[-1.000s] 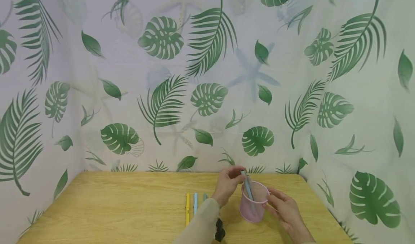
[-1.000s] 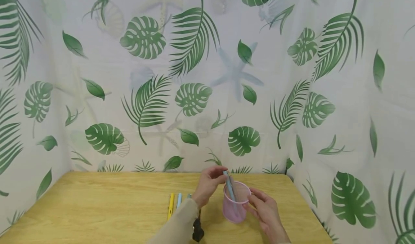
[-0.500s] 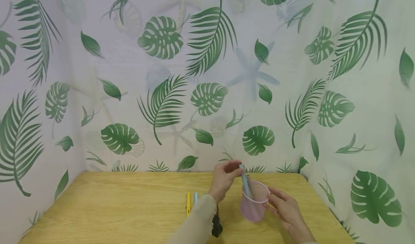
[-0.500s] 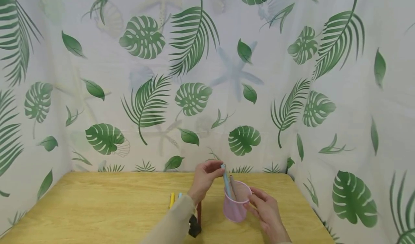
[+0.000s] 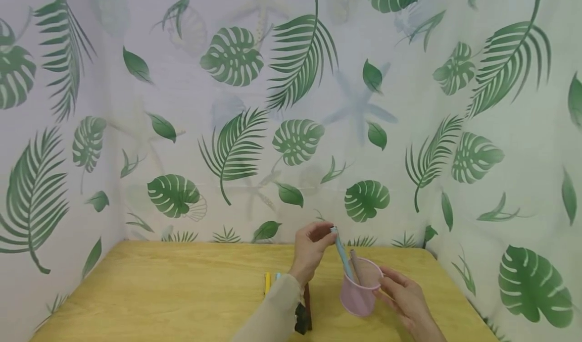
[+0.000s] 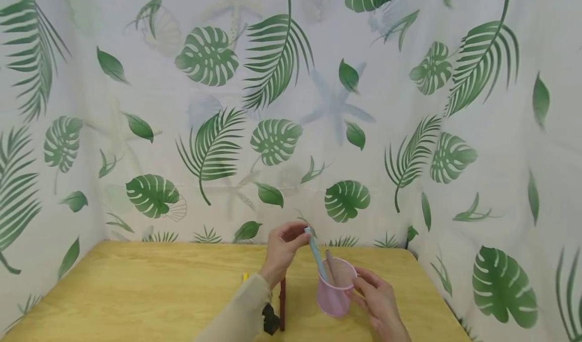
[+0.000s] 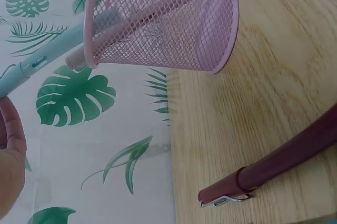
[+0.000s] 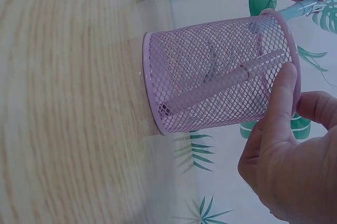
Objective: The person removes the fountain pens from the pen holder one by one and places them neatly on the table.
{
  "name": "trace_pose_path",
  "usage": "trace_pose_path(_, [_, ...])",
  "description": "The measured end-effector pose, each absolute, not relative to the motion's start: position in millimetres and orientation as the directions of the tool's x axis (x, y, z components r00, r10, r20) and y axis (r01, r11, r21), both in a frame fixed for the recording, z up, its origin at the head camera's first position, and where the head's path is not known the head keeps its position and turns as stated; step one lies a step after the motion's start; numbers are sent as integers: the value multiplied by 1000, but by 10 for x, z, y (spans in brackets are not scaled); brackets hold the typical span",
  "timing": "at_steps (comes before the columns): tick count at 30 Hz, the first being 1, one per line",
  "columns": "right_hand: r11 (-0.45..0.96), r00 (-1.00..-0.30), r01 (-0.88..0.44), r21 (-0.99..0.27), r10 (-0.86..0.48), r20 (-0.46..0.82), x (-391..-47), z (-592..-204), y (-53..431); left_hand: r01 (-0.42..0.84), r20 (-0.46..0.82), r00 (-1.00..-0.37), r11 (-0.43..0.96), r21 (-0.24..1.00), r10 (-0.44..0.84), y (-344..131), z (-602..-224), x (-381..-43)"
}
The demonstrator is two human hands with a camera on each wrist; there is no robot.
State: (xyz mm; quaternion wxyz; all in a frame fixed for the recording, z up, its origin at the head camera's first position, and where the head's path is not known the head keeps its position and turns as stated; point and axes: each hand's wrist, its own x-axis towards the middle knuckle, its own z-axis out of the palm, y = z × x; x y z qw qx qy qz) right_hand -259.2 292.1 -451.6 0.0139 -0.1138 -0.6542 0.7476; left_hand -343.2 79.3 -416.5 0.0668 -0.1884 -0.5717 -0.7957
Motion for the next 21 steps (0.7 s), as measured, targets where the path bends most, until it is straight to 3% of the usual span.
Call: trace_pose_path(21, [-137, -972, 149, -979, 163, -170, -2611, -4562, 2940, 326, 369, -929, -388, 862, 38, 512, -4143, -3401])
